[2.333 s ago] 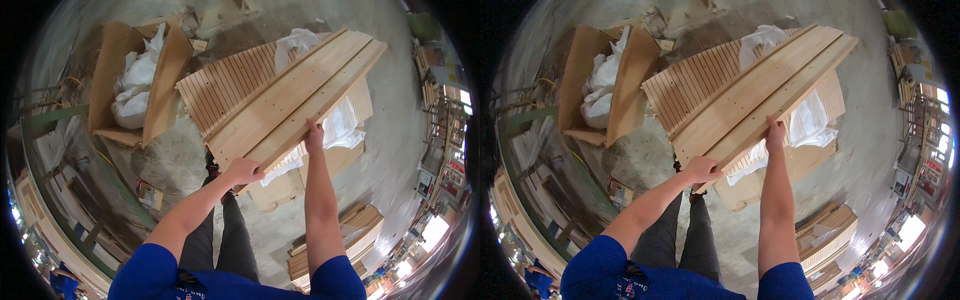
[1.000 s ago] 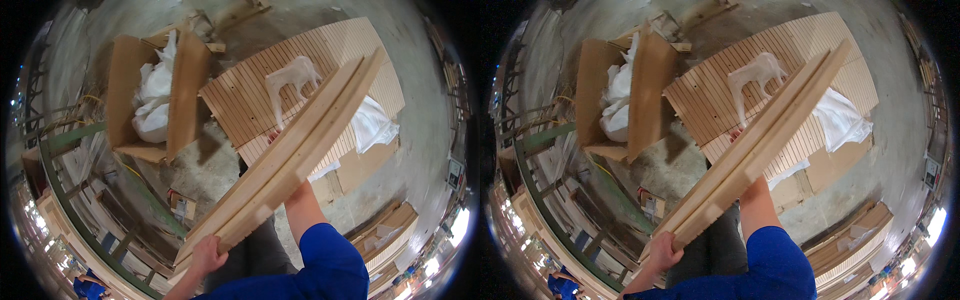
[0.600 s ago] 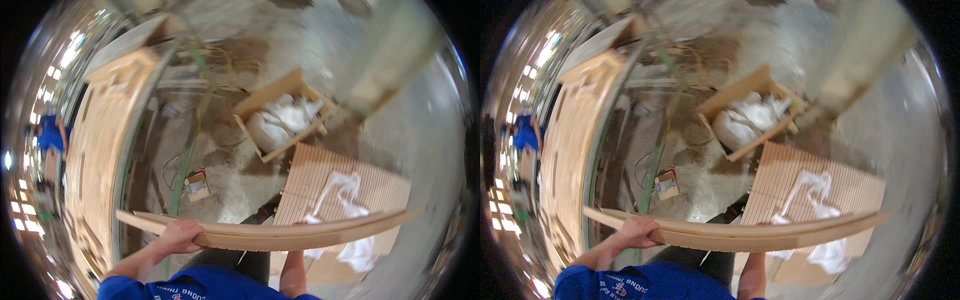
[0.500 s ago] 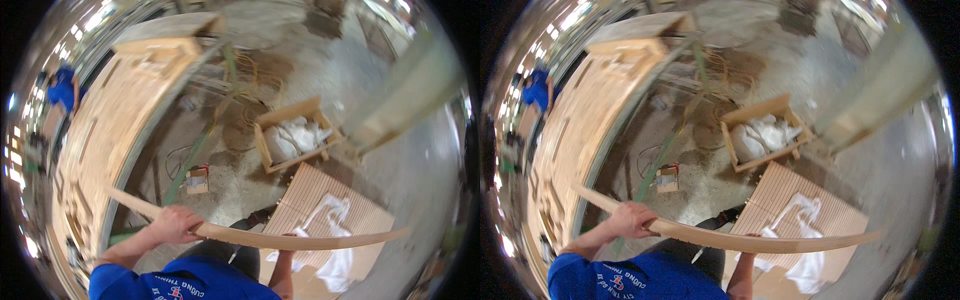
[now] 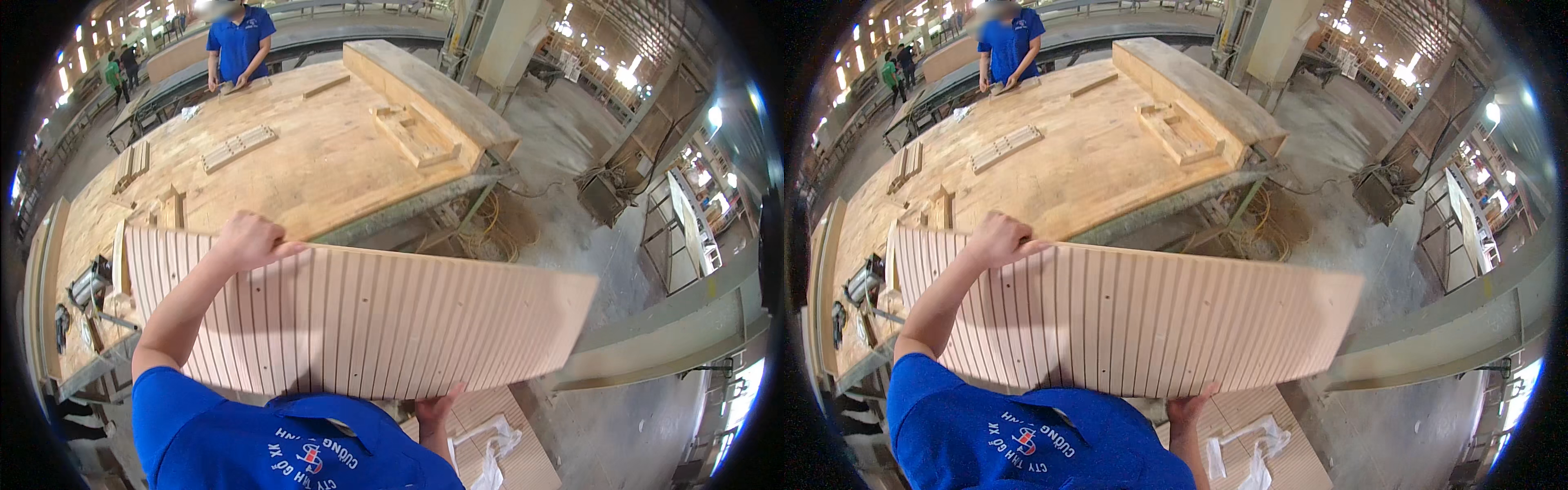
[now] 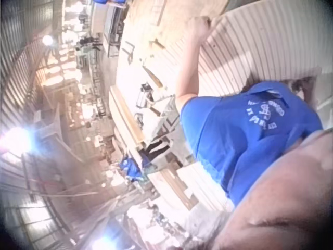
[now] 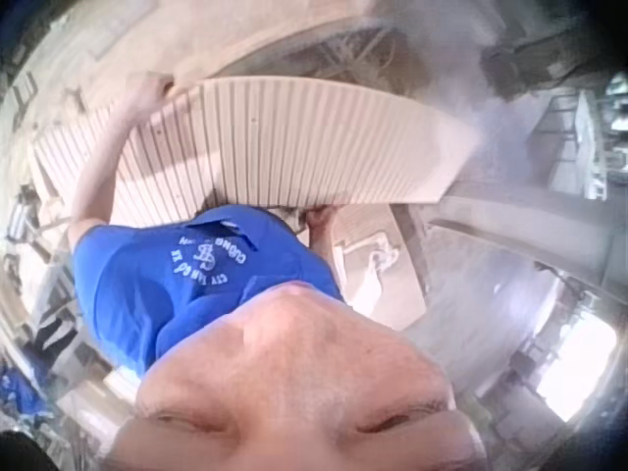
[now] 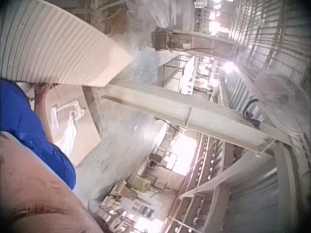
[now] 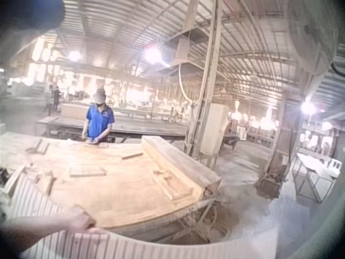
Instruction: The person assembles wooden slats into a panel on a workbench, using a hammer to tap pieces into place and a nail gun to secure them. They repeatedly lift the completed panel, place it on the floor, and return to the workbench to continue assembly.
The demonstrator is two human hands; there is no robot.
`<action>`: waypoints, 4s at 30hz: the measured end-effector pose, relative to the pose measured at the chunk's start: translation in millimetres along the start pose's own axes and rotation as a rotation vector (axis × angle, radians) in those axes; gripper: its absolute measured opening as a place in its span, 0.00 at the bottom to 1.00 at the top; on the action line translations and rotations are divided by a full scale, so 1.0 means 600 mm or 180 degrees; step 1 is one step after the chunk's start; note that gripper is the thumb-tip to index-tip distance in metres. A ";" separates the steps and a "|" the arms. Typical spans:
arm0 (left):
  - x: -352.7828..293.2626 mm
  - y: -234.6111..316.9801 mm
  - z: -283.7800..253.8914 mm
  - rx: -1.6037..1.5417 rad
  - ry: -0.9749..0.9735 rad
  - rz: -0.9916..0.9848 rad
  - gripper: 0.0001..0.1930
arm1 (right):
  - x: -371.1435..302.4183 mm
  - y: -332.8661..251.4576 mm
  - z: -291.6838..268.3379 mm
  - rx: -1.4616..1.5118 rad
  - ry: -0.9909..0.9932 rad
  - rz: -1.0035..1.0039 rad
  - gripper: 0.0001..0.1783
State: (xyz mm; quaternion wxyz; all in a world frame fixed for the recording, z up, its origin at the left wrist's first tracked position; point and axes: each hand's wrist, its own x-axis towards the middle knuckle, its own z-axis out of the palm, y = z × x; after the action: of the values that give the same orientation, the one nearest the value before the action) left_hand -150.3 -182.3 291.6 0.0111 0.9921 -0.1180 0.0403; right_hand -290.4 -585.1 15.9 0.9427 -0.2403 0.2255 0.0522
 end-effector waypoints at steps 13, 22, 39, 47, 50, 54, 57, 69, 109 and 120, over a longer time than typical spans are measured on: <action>0.073 -0.530 0.256 0.0045 0.0327 -0.1256 0.29 | 0.336 0.203 0.389 -0.0489 -0.0188 0.0348 0.22; 0.185 -0.631 0.276 -0.0299 -0.0402 -0.1152 0.27 | 0.336 0.272 0.453 -0.0239 -0.0164 0.0425 0.21; 0.149 -0.452 0.316 -0.1300 -0.0169 -0.0353 0.29 | 0.554 0.407 0.526 -0.1157 -0.0028 0.0824 0.21; 0.103 -0.344 0.374 -0.0175 0.0174 -0.0554 0.33 | 0.597 0.452 0.618 -0.1921 -0.0042 0.0980 0.20; 0.107 -0.340 0.379 -0.0039 0.0131 -0.0500 0.33 | 0.604 0.446 0.608 -0.1641 -0.0365 0.0964 0.23; 0.102 -0.307 0.384 0.0197 0.0176 -0.0351 0.30 | 0.598 0.378 0.589 -0.2924 -0.0617 0.1557 0.24; 0.096 -0.305 0.384 0.0481 0.0126 -0.0113 0.27 | 0.536 0.288 0.471 -0.4924 -0.1517 0.0292 0.18; 0.113 0.103 0.443 -0.0748 -0.0398 0.1431 0.19 | -0.176 0.027 -0.390 -0.3551 0.4257 0.0700 0.18; -0.159 1.322 1.304 0.0153 -0.2842 0.4955 0.13 | -0.415 0.158 -1.285 -0.3497 0.6236 0.0934 0.20; -0.234 0.984 1.018 0.0848 -0.7752 0.0150 0.20 | -0.144 0.136 -0.653 -0.0461 0.1259 -0.1320 0.15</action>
State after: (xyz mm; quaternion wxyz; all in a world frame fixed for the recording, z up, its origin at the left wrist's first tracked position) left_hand -378.1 -742.7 -321.5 -0.2088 0.3728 -0.0642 -0.9018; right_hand -541.3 -699.3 -287.0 0.8515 -0.3533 0.3466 -0.1734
